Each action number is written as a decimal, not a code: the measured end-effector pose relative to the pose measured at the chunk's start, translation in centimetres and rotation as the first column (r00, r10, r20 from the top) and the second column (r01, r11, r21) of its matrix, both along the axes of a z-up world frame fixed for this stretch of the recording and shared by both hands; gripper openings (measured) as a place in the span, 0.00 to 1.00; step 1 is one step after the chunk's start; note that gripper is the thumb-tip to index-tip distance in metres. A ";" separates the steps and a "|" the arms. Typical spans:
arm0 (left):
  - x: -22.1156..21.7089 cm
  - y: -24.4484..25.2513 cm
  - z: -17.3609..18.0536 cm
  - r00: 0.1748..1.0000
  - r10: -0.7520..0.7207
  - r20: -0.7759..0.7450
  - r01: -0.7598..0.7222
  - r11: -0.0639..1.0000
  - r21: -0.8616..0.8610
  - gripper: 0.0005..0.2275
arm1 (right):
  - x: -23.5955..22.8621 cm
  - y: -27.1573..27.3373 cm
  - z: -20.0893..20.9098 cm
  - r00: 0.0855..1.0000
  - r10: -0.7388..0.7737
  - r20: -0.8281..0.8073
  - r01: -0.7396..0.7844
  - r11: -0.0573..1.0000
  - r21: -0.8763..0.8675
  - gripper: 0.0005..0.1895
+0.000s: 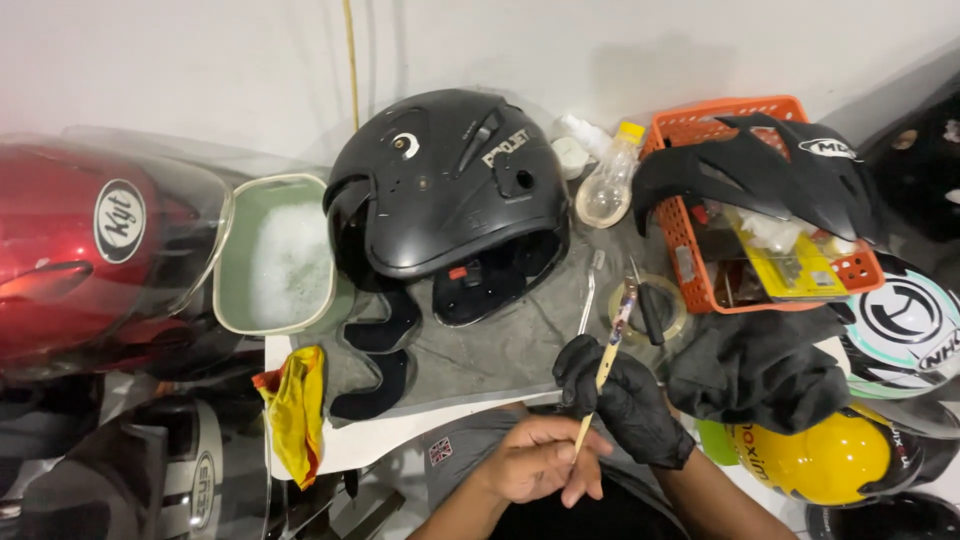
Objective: The person applies a clear liquid from a small bottle onto a paintbrush and uses it to coat the interior lining of a black motorcycle helmet. They methodically brush the liquid onto the fabric padding inside the helmet shell.
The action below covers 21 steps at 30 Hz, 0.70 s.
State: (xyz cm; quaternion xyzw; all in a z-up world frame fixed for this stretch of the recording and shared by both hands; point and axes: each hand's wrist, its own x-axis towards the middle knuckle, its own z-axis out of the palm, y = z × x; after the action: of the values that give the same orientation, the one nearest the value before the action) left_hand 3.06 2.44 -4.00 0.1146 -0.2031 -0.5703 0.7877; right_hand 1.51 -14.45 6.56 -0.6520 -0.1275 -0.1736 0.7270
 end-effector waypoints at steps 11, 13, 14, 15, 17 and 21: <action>-1.0 -0.7 -1.6 0.992 0.041 -0.117 -0.031 0.996 0.089 0.11 | -0.5 -0.8 -0.9 1.000 0.022 -0.004 -0.022 0.999 0.031 0.23; -1.1 -1.2 -0.3 0.992 0.087 -0.094 -0.082 0.995 0.058 0.11 | -0.7 -0.6 -1.1 0.999 0.036 -0.002 -0.036 0.998 0.060 0.22; -1.2 -1.3 0.3 0.990 0.123 -0.073 -0.121 0.992 0.022 0.11 | -0.8 -0.5 -1.2 0.999 0.040 -0.003 -0.039 0.996 0.086 0.22; -1.4 -1.4 0.4 0.988 0.137 -0.073 -0.135 0.990 0.027 0.11 | -1.0 -0.5 -2.2 0.999 0.054 -0.003 -0.053 0.994 0.091 0.22; -1.7 -1.6 0.6 0.986 0.157 -0.047 -0.156 0.987 0.027 0.17 | -1.5 -0.8 -4.0 0.997 0.024 -0.069 -0.016 0.993 0.115 0.18; -1.7 -1.8 1.1 0.967 0.252 0.021 -0.252 0.968 0.001 0.21 | -1.3 -0.3 -3.2 0.999 0.047 -0.024 -0.047 0.999 0.004 0.22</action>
State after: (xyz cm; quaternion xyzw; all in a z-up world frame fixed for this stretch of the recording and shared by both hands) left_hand 1.34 0.66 -2.92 0.1469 -0.1940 -0.4645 0.8515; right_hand 0.23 -14.74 3.38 -0.6497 -0.1335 -0.1490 0.7334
